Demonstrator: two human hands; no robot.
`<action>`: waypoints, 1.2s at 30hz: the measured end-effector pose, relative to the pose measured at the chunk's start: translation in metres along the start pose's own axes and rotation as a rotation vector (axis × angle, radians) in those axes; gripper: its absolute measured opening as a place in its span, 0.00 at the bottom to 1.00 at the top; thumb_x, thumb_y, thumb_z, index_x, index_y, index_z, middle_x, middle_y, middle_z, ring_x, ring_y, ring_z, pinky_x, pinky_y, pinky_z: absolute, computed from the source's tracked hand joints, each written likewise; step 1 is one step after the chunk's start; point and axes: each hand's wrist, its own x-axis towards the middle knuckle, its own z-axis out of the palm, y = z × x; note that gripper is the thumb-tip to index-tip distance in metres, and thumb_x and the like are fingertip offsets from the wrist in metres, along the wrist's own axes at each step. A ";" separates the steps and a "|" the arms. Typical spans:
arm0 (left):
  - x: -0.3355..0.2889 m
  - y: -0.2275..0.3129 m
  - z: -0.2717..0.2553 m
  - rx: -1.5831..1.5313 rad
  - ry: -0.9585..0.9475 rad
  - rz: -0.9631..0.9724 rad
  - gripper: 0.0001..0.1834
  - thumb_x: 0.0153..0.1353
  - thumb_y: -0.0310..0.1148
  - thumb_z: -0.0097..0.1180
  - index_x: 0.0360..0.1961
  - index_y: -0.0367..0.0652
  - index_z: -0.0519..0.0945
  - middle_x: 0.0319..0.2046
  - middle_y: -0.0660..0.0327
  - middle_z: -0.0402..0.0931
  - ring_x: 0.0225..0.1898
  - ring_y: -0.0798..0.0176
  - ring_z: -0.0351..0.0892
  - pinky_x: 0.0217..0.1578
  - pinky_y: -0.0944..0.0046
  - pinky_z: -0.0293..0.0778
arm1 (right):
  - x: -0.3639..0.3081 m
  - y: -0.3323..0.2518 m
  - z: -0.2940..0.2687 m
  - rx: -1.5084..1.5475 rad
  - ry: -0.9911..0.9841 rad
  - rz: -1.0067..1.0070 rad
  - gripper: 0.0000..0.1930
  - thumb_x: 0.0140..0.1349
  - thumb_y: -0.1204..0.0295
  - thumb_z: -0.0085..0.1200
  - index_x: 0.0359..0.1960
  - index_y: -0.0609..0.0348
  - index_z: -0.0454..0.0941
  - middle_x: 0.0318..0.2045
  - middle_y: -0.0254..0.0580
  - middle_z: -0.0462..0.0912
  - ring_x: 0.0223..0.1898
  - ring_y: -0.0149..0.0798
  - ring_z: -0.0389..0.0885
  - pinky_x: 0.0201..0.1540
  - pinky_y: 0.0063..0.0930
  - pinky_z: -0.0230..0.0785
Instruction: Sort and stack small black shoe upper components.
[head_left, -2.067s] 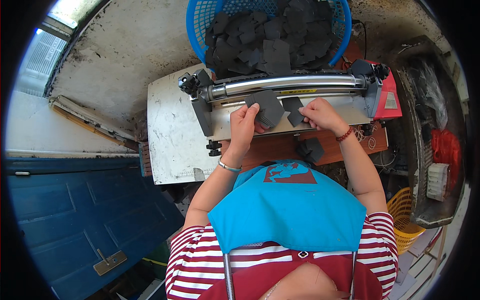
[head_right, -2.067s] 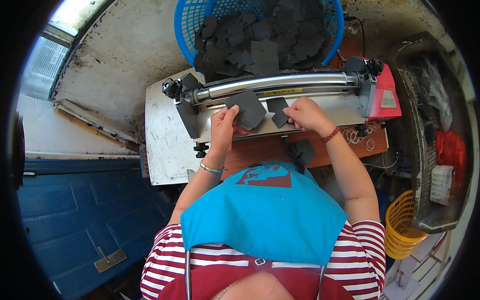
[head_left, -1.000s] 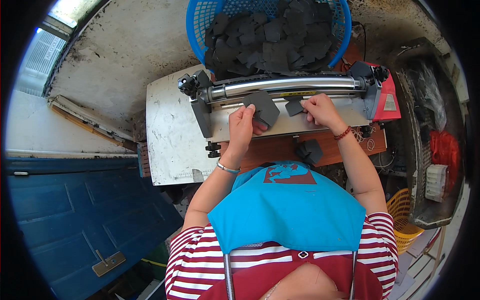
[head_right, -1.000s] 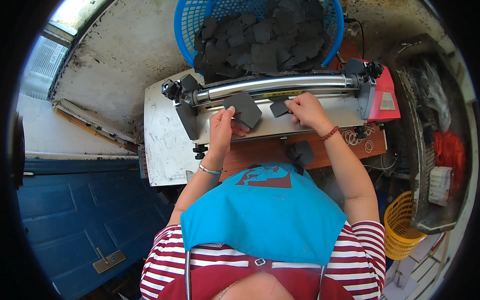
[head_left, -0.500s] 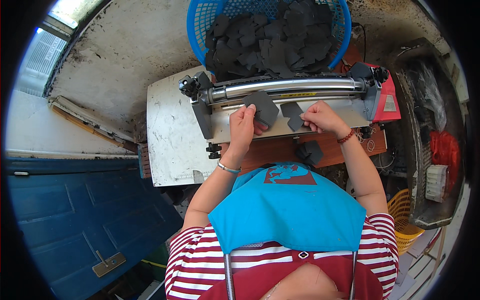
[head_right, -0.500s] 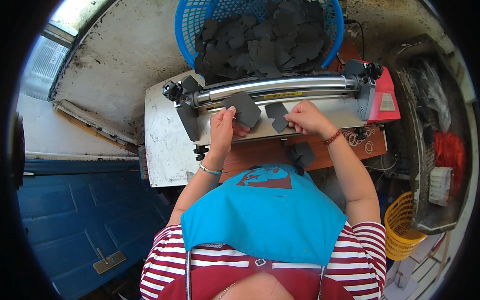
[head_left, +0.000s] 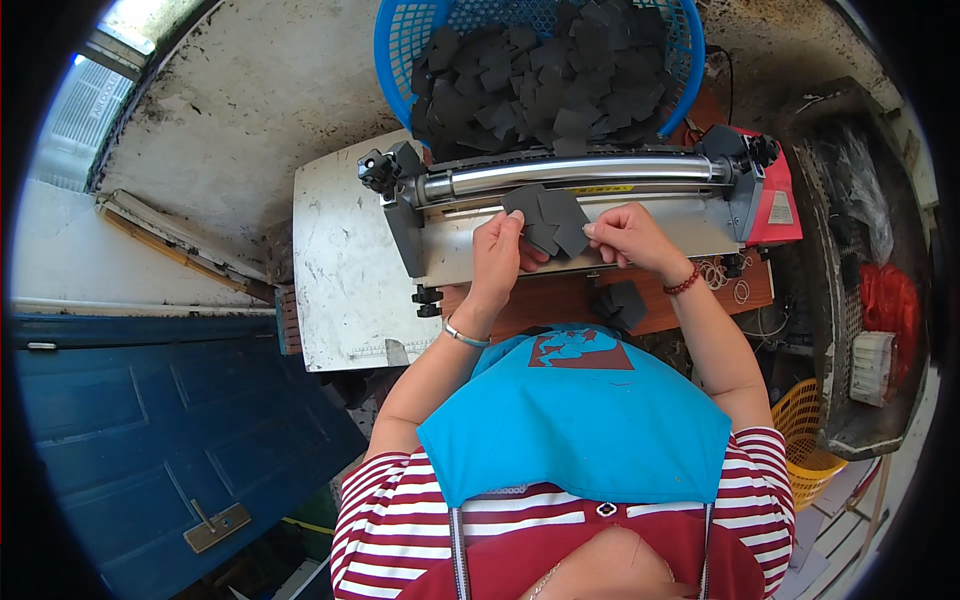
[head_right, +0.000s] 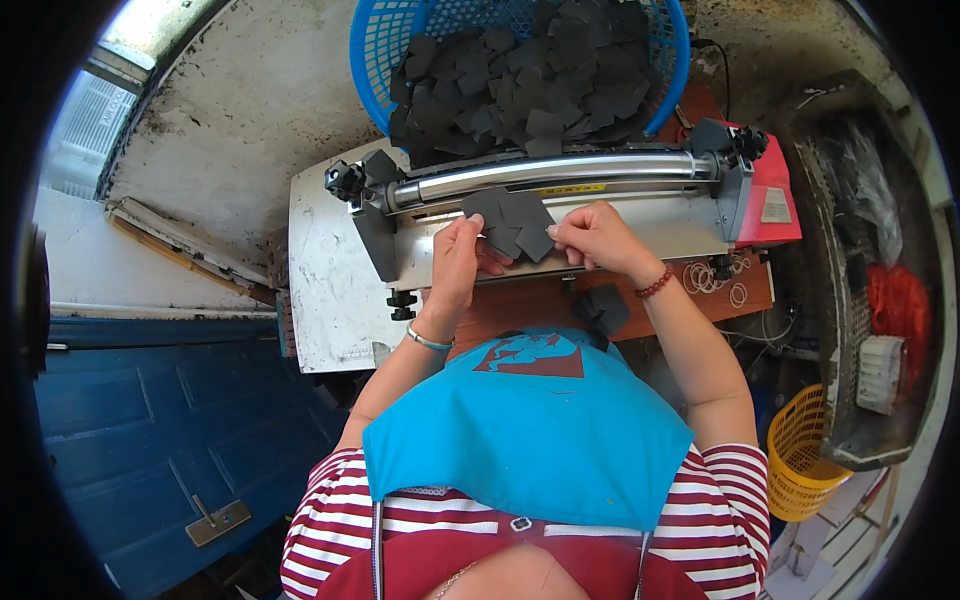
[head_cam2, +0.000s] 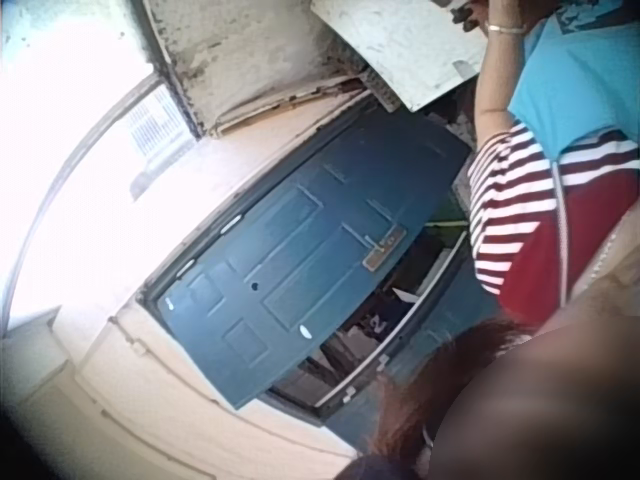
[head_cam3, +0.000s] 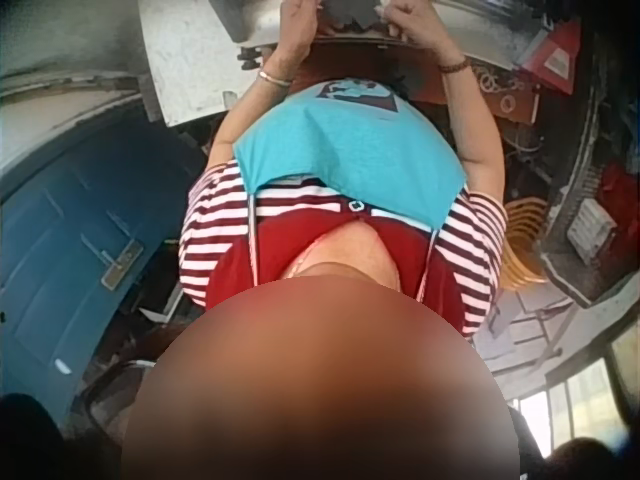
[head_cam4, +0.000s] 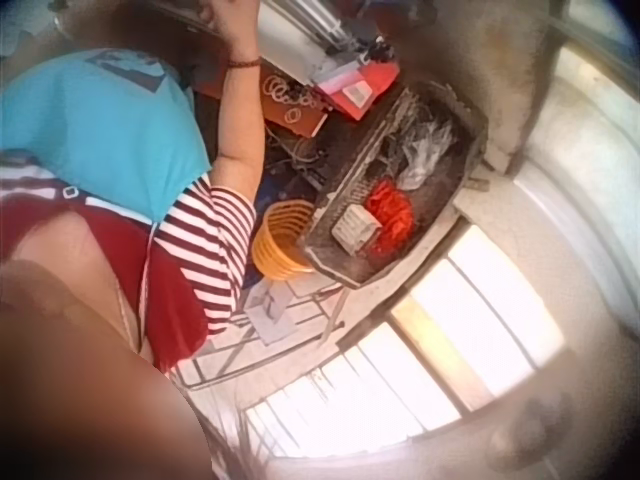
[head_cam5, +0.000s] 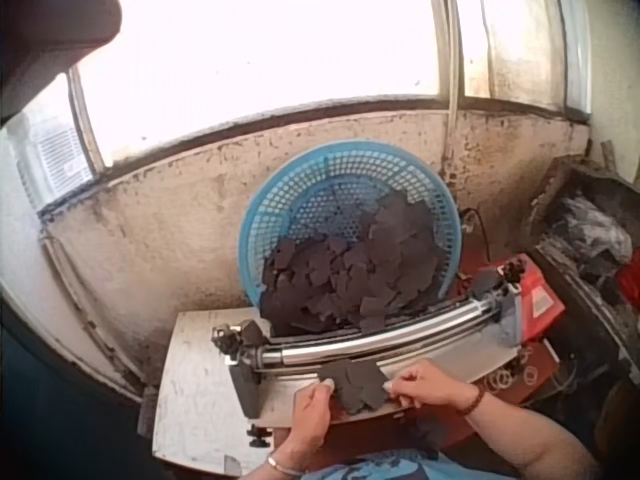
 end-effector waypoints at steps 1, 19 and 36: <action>0.000 0.000 -0.003 0.015 0.015 -0.003 0.16 0.70 0.38 0.40 0.38 0.36 0.76 0.27 0.56 0.81 0.22 0.67 0.81 0.18 0.73 0.74 | 0.001 0.002 -0.007 0.000 -0.001 0.000 0.17 0.63 0.62 0.55 0.21 0.62 0.78 0.13 0.32 0.75 0.11 0.21 0.68 0.14 0.16 0.60; -0.001 0.001 0.003 -0.017 -0.020 -0.022 0.17 0.70 0.39 0.40 0.39 0.36 0.75 0.29 0.57 0.80 0.23 0.65 0.81 0.19 0.73 0.74 | 0.000 0.006 -0.007 -0.050 0.017 -0.018 0.19 0.64 0.58 0.54 0.23 0.62 0.78 0.14 0.32 0.77 0.12 0.21 0.69 0.15 0.16 0.61; -0.004 -0.004 0.012 -0.052 -0.065 -0.067 0.17 0.70 0.37 0.41 0.45 0.36 0.77 0.28 0.62 0.76 0.22 0.70 0.78 0.18 0.75 0.71 | 0.001 -0.002 -0.002 -0.132 -0.026 0.033 0.19 0.64 0.59 0.53 0.22 0.62 0.79 0.12 0.32 0.74 0.10 0.22 0.67 0.14 0.17 0.60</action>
